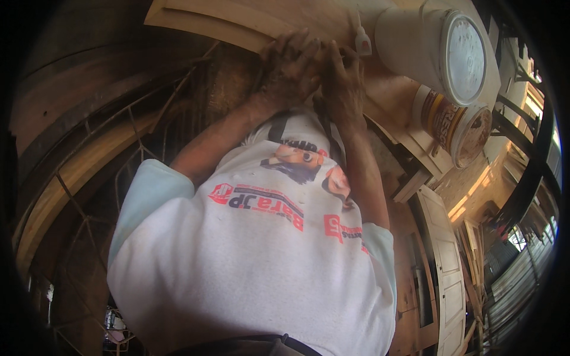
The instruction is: The person applies a reddish-brown finish to a large curved wooden panel using a brush and a cloth. They repeatedly dip the brush into a bucket, spread the finish across the surface, and wipe it with a cloth. The person also moves the panel and handles a smaller wooden piece during the process.
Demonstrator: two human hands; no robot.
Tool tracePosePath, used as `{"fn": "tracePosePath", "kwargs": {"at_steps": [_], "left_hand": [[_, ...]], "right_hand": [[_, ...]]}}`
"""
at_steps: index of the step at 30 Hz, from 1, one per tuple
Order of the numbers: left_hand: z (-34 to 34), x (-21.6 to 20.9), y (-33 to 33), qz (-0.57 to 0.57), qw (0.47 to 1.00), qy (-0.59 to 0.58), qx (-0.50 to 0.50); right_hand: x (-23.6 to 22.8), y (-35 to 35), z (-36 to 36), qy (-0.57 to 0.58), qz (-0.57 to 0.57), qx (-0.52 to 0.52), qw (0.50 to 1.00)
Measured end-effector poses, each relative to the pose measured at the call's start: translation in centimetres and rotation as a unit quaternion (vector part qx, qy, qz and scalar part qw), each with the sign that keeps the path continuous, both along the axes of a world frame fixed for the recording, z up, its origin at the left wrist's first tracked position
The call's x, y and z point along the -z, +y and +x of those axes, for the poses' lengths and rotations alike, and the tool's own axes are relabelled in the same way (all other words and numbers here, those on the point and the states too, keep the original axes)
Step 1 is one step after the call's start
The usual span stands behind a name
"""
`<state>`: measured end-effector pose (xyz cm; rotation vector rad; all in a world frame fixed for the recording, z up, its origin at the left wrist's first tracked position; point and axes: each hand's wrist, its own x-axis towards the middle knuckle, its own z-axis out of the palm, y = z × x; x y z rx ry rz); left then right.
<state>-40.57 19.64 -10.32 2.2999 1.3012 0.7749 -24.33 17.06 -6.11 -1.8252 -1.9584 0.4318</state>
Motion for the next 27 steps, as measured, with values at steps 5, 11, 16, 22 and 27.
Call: {"fn": "tracePosePath", "kwargs": {"at_steps": [5, 11, 16, 22, 27], "left_hand": [[0.0, 0.2, 0.3, 0.020, 1.000, -0.005, 0.001], [0.7, -0.9, 0.3, -0.023, 0.999, 0.012, 0.025], [0.2, -1.2, -0.1, -0.024, 0.999, 0.045, 0.015], [0.3, -1.9, 0.0, -0.027, 0.994, 0.096, 0.034], [-0.1, -0.2, 0.1, 0.007, 0.996, 0.087, 0.015]], "right_hand": [[-0.1, 0.1, -0.1, -0.057, -0.018, -0.011, 0.998], [-0.5, -1.0, 1.1, 0.039, 0.019, 0.039, 0.998], [-8.4, -2.4, 4.2, 0.024, 0.145, 0.093, 0.985], [-15.0, -5.5, 19.6, -0.039, 0.228, 0.376, 0.897], [-13.1, -4.1, 31.0, -0.012, -0.152, 0.257, 0.954]]}}
